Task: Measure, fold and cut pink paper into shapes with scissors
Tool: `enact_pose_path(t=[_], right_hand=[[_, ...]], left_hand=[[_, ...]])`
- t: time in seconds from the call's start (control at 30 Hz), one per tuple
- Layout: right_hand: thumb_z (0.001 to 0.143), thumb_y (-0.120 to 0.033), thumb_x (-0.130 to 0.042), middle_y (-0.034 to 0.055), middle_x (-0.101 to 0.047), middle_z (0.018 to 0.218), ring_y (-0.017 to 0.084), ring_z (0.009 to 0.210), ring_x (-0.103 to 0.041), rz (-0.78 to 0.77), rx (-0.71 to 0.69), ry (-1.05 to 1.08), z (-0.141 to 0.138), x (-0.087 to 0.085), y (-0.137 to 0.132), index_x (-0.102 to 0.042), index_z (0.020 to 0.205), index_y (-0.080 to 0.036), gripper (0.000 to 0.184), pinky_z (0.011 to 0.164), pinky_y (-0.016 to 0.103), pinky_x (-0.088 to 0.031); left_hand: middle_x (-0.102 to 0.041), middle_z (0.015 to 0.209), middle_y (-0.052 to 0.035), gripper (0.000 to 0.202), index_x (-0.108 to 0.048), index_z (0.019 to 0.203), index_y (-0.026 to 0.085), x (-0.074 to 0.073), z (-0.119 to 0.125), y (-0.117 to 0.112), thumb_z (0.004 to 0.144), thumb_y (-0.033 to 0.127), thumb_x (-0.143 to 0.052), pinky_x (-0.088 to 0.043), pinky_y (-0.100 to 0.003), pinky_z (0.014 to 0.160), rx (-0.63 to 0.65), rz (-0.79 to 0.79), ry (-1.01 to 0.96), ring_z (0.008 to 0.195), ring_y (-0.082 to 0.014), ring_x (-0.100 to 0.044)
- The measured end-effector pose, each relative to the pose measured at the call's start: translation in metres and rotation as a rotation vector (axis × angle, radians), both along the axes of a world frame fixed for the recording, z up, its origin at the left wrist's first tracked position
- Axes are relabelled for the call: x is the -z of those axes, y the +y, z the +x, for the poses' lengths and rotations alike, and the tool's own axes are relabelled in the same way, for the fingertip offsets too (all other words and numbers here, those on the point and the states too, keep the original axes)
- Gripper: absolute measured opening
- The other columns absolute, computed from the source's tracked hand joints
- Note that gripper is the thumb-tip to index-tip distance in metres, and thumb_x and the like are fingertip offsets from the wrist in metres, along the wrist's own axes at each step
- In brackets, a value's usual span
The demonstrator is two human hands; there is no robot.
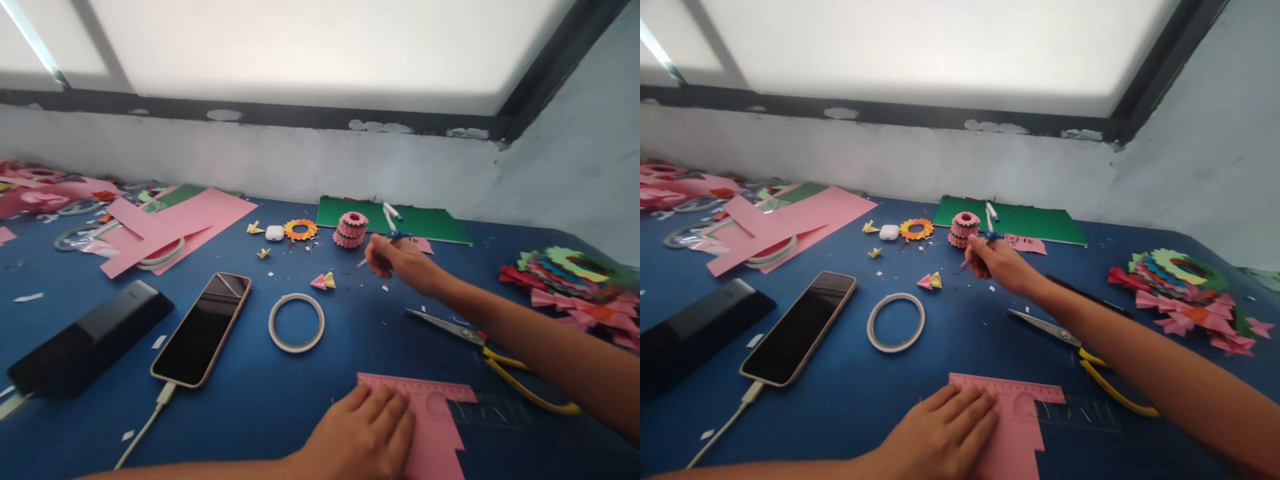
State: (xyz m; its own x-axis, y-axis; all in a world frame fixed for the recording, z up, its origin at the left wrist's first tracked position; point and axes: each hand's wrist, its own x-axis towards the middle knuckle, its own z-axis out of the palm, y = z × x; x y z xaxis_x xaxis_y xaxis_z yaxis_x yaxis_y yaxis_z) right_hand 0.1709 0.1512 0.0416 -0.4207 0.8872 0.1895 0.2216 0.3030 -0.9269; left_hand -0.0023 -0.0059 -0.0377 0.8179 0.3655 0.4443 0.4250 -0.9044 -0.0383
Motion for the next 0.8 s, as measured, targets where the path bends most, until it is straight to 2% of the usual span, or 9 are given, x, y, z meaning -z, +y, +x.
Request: enact_pose_path(t=[0.07,0.13,0.23,0.3,0.43,0.53,0.67,0.8], right_hand=[[0.088,-0.059,-0.035,0.0,-0.048,0.049,0.01,0.042,-0.042,-0.068,0.053,-0.088,0.004,0.018,-0.029,-0.057,0.065,-0.015,0.055,0.039,0.023,-0.031],[0.089,-0.059,-0.035,0.0001,-0.049,0.052,0.009,0.043,-0.043,-0.081,0.095,-0.091,0.003,0.032,-0.058,-0.056,0.062,-0.015,0.055,0.041,0.023,-0.033],[0.091,-0.057,-0.031,-0.0021,-0.045,0.052,0.009,0.043,-0.04,0.017,0.06,-0.022,0.0,0.045,-0.092,-0.053,0.063,-0.017,0.054,0.041,0.021,-0.032],[0.092,-0.054,-0.032,-0.0031,-0.042,0.052,0.008,0.044,-0.039,0.117,0.0,0.026,0.0,0.049,-0.103,-0.051,0.062,-0.017,0.052,0.041,0.02,-0.031],[0.096,-0.044,-0.029,-0.0033,-0.042,0.053,0.007,0.046,-0.038,0.156,-0.036,-0.061,0.003,0.052,-0.104,-0.049,0.062,-0.016,0.048,0.044,0.019,-0.032],[0.096,-0.042,-0.029,-0.0044,-0.037,0.051,0.007,0.044,-0.034,0.189,-0.084,-0.126,0.004,0.053,-0.101,-0.042,0.057,-0.018,0.048,0.042,0.02,-0.029],[0.096,-0.036,-0.032,-0.006,-0.03,0.052,0.006,0.044,-0.028,0.249,-0.128,-0.137,0.006,0.055,-0.101,-0.032,0.055,-0.018,0.045,0.042,0.021,-0.025],[0.096,-0.034,-0.033,-0.0054,-0.034,0.052,0.006,0.045,-0.031,0.226,-0.138,-0.127,0.008,0.057,-0.102,-0.036,0.056,-0.018,0.043,0.042,0.02,-0.027]], left_hand=[[-0.062,0.119,-0.0055,0.046,-0.054,0.116,0.009,0.0,0.0,-0.001,0.091,0.044,-0.036,-0.041,-0.029,0.092,-0.003,-0.007,0.007,0.107,-0.0186,-0.057],[-0.062,0.119,-0.005,0.047,-0.054,0.118,0.01,-0.001,0.0,-0.001,0.091,0.043,-0.034,-0.04,-0.029,0.093,-0.006,0.007,0.009,0.108,-0.0183,-0.056],[-0.063,0.117,-0.0032,0.046,-0.055,0.116,0.012,-0.002,0.001,0.0,0.093,0.043,-0.031,-0.041,-0.028,0.089,-0.024,0.056,0.015,0.107,-0.017,-0.056],[-0.065,0.114,-0.0017,0.041,-0.058,0.113,0.014,-0.003,0.002,0.001,0.094,0.039,-0.031,-0.042,-0.025,0.085,-0.038,0.101,0.011,0.104,-0.0157,-0.057],[-0.067,0.11,0.0021,0.034,-0.063,0.106,0.018,-0.004,0.004,0.004,0.095,0.022,-0.031,-0.042,-0.022,0.08,-0.054,0.18,-0.021,0.099,-0.013,-0.057],[-0.069,0.103,0.0045,0.036,-0.065,0.103,0.02,-0.003,0.006,0.006,0.094,0.015,-0.03,-0.042,-0.022,0.079,-0.069,0.206,-0.058,0.093,-0.012,-0.059],[-0.07,0.101,0.0046,0.038,-0.065,0.102,0.02,-0.003,0.007,0.006,0.095,0.015,-0.028,-0.041,-0.023,0.082,-0.068,0.194,-0.061,0.094,-0.0124,-0.059],[-0.069,0.103,0.0054,0.038,-0.065,0.103,0.02,-0.005,0.007,0.005,0.095,0.017,-0.028,-0.042,-0.022,0.081,-0.056,0.156,-0.047,0.097,-0.012,-0.058]])
